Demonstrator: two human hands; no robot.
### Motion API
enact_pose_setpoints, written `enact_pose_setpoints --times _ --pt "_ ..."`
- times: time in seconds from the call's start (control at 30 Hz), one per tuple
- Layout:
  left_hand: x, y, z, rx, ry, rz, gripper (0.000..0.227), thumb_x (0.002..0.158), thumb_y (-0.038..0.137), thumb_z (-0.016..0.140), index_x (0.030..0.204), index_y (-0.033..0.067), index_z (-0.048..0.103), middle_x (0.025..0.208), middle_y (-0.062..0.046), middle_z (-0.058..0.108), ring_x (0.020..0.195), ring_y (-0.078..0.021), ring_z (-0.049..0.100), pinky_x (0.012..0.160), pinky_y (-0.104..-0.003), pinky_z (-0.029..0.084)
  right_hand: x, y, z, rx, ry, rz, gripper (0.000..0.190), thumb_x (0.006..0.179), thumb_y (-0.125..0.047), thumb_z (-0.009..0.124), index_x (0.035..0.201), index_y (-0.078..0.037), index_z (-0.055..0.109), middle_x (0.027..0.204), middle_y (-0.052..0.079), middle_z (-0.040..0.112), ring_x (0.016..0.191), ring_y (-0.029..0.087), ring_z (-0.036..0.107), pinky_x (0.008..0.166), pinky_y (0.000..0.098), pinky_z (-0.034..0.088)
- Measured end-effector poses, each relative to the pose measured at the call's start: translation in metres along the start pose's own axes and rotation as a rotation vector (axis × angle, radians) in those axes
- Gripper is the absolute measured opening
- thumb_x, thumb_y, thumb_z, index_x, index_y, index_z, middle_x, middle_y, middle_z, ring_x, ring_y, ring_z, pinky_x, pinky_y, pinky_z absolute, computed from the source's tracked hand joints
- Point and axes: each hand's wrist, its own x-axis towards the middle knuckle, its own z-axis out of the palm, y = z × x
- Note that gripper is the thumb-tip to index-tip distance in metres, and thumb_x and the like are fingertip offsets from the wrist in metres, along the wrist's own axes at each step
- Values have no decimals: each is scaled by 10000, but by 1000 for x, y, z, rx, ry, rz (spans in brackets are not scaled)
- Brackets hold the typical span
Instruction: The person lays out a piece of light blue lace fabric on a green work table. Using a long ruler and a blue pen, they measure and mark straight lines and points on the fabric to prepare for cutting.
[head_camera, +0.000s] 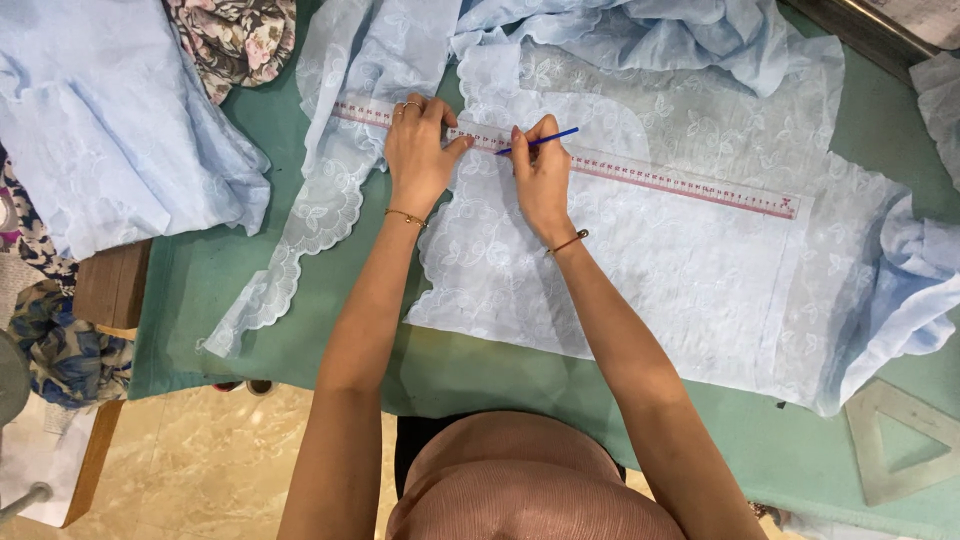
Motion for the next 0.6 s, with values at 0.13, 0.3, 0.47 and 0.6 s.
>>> enact_pose_setpoints --times 0.13,0.3,0.47,0.6 --pt "0 -1 2 -5 5 10 361 700 209 934 884 95 645 966 -76 584 936 -298 583 771 -444 488 -1 6 0 -6 3 -12 262 1082 -130 630 909 -32 459 701 37 579 613 69 499 533 266 419" --pt "0 -4 3 4 9 42 372 697 209 933 901 100 643 975 -82 582 946 -307 579 789 -444 487 -3 23 -10 232 17 85 209 1063 -105 602 908 -68 468 722 6 591 587 65 564 511 236 492" --pt "8 -5 -3 39 -60 111 428 696 240 939 974 106 643 1029 -100 574 1004 -331 555 797 -474 457 -61 21 -63 412 34 78 166 1073 -39 610 971 -55 480 834 35 583 708 98 594 643 255 519" --pt "24 -25 -2 71 -144 218 458 675 308 950 957 117 643 1039 -105 576 1041 -355 532 807 -493 433 -139 13 -131 332 92 146 138 1049 -20 608 983 -40 487 872 53 615 760 116 623 700 274 533"
